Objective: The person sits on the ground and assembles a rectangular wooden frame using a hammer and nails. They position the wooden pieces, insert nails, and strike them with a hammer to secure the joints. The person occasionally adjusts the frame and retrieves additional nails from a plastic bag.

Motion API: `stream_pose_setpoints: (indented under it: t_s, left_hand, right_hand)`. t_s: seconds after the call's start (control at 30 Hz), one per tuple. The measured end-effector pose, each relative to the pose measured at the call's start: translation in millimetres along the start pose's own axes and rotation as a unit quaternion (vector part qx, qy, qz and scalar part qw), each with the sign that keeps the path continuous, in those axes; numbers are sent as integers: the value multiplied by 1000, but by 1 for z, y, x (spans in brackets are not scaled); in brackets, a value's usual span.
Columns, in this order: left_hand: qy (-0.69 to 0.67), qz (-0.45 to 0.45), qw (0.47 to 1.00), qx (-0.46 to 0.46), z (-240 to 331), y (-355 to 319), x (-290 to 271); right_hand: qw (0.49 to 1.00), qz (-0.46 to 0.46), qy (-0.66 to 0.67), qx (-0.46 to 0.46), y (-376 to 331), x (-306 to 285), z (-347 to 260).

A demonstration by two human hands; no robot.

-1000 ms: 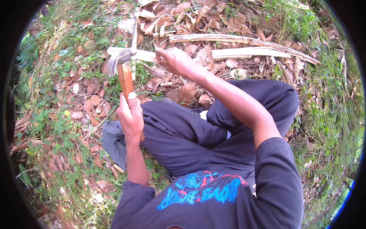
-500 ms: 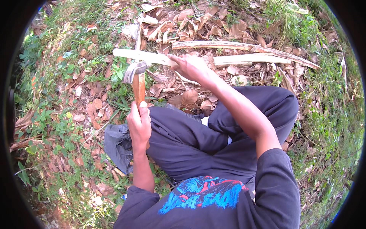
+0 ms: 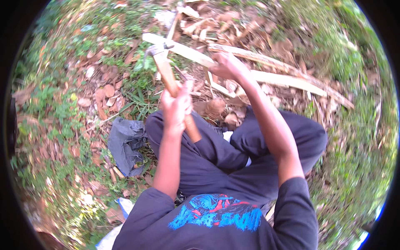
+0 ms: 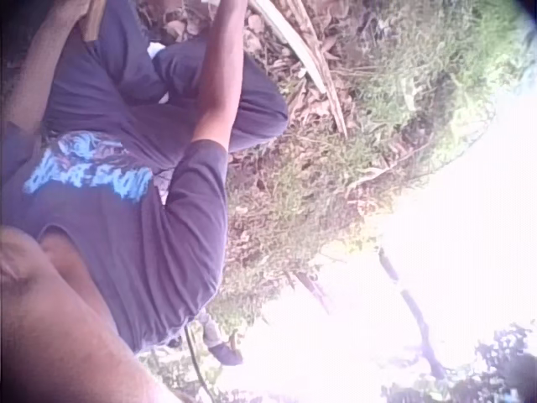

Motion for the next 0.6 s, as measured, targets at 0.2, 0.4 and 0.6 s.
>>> stream_pose_setpoints:
  t_s: [0.2,0.4,0.6]
  left_hand:
    - [-179,94,967,154,-57,73,-6]
    - [-190,57,964,176,-80,100,2]
    - [-139,27,975,170,-93,105,12]
  right_hand:
    - [984,-62,148,72,15,2,-24]
    - [996,-74,19,49,20,-3,-8]
    - [998,-52,31,36,13,-14,-15]
Point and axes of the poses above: each hand's wrist, its own y-axis towards the middle knuckle, its own x-axis out of the palm, z = x × y, the point moved 9 cm from there along y, towards the middle knuckle, and after that the axes turned 1 degree about x, right-handed, at the moved point
